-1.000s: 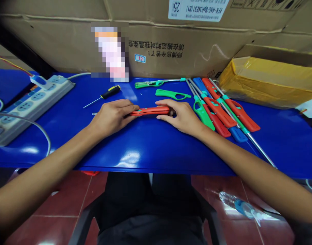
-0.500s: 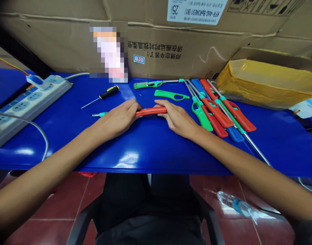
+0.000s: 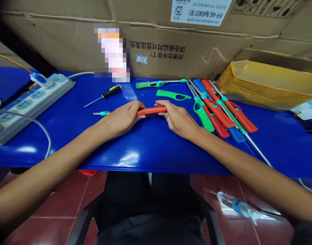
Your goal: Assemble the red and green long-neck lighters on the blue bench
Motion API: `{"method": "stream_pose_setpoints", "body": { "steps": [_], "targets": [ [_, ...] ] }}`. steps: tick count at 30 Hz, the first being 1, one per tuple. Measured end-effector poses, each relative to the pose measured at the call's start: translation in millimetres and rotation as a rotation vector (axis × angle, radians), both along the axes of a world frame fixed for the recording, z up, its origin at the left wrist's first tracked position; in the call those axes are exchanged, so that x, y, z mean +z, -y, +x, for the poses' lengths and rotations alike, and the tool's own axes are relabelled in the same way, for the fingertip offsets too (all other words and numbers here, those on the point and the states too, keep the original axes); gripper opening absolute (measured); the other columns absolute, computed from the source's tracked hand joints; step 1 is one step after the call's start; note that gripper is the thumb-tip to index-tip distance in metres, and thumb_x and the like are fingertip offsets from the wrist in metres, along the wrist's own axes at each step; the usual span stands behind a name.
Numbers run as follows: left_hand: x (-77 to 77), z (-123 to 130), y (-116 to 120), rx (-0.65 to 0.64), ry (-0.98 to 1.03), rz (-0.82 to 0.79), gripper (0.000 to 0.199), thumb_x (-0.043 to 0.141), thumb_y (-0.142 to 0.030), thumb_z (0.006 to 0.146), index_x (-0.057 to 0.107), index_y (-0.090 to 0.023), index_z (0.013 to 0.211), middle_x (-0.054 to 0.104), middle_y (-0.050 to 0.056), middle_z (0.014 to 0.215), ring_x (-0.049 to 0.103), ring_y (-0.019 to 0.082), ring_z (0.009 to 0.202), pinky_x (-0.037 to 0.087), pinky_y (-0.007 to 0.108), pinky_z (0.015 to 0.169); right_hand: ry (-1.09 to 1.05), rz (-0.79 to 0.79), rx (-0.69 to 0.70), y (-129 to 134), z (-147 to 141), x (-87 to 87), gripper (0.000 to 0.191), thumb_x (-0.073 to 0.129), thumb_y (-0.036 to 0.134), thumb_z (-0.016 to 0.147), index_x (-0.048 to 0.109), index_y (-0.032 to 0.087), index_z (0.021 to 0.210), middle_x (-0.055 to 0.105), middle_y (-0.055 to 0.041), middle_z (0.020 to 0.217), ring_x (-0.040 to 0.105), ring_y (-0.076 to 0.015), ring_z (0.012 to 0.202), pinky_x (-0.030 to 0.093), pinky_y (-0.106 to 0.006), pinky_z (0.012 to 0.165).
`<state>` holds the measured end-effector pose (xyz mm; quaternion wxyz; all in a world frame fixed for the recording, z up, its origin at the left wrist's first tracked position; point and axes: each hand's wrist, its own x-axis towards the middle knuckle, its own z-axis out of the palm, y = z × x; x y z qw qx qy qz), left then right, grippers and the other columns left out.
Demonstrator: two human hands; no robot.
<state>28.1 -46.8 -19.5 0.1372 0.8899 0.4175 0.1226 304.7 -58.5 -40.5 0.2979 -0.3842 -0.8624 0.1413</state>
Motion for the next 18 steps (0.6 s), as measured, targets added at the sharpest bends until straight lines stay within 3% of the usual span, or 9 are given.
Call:
{"method": "stream_pose_setpoints", "body": {
  "steps": [8, 14, 18],
  "targets": [
    [6.2, 1.5, 5.0, 0.015, -0.041, 0.030, 0.022, 0.049, -0.034, 0.118, 0.056, -0.017, 0.130, 0.070, 0.015, 0.126, 0.070, 0.028, 0.110, 0.057, 0.039, 0.093, -0.017, -0.060, 0.036, -1.1, 0.8, 2.6, 0.045, 0.054, 0.016, 0.110, 0.059, 0.022, 0.154, 0.082, -0.0129, 0.139, 0.084, -0.0283, 0.114, 0.069, -0.047, 0.101],
    [7.6, 3.7, 6.5, 0.038, -0.126, 0.076, 0.022, 0.051, -0.035, 0.118, 0.057, -0.018, 0.131, 0.072, 0.014, 0.123, 0.075, 0.029, 0.100, 0.055, 0.037, 0.078, -0.075, -0.116, 0.131, -3.8, 1.4, 6.2, 0.048, 0.062, 0.025, 0.110, 0.055, 0.027, 0.158, 0.070, -0.0139, 0.162, 0.067, -0.0335, 0.151, 0.053, -0.059, 0.127],
    [8.1, 4.7, 6.6, 0.047, -0.156, 0.092, 0.022, 0.052, -0.035, 0.118, 0.056, -0.019, 0.131, 0.074, 0.013, 0.120, 0.076, 0.027, 0.090, 0.054, 0.036, 0.070, -0.107, -0.194, 0.175, -2.6, 0.6, 7.5, 0.057, 0.061, 0.021, 0.108, 0.048, 0.031, 0.163, 0.065, -0.0133, 0.166, 0.061, -0.0326, 0.156, 0.049, -0.062, 0.131]
  ]
}}
